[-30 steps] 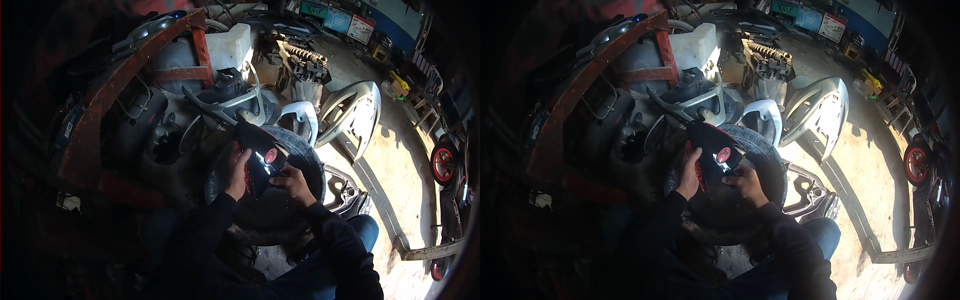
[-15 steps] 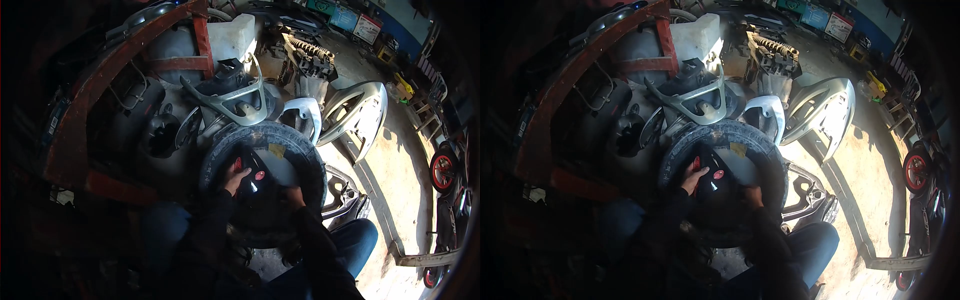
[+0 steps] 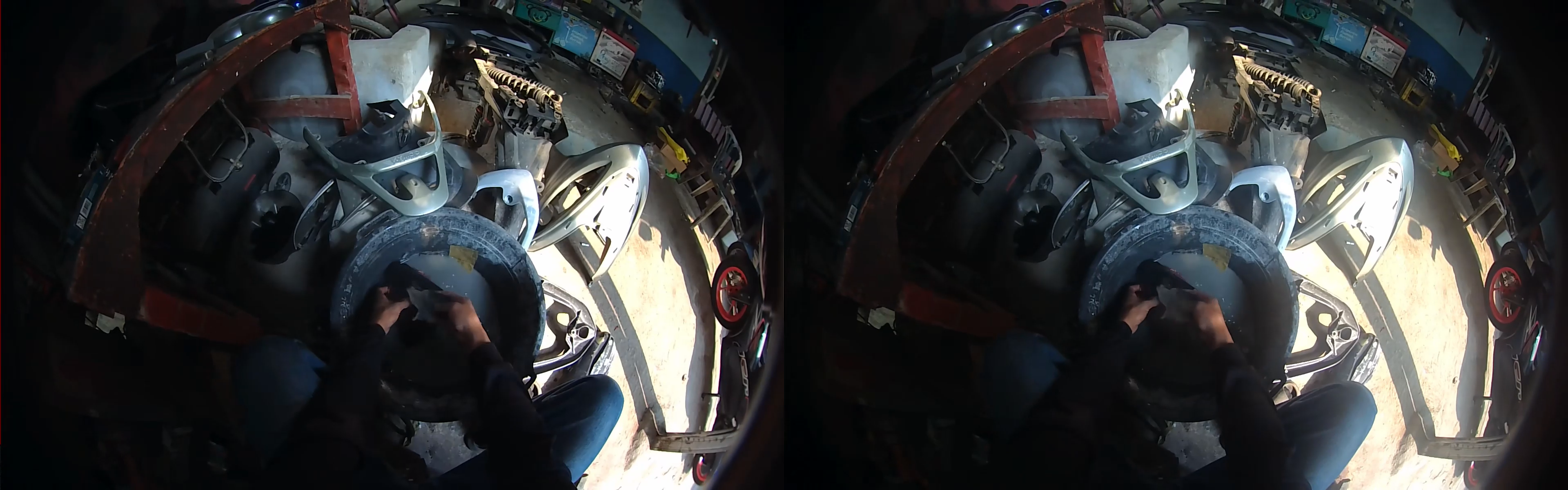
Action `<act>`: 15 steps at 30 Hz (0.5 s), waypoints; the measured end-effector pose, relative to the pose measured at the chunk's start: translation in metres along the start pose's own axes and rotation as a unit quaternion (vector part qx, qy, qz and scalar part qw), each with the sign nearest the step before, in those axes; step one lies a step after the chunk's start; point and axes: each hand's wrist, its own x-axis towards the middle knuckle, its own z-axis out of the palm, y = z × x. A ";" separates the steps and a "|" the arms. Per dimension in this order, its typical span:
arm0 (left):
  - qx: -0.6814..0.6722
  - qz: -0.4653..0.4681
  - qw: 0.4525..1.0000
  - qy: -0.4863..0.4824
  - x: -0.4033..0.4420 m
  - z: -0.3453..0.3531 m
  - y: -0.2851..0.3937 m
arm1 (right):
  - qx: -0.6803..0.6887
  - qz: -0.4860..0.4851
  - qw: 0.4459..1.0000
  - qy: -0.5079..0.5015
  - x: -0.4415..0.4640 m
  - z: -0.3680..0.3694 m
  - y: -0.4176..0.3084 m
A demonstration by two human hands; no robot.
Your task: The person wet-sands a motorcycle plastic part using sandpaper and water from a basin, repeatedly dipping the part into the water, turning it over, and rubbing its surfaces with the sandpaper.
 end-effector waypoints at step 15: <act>-0.109 0.018 0.992 0.060 -0.017 -0.004 0.040 | -0.066 0.150 0.982 0.092 -0.061 -0.040 0.054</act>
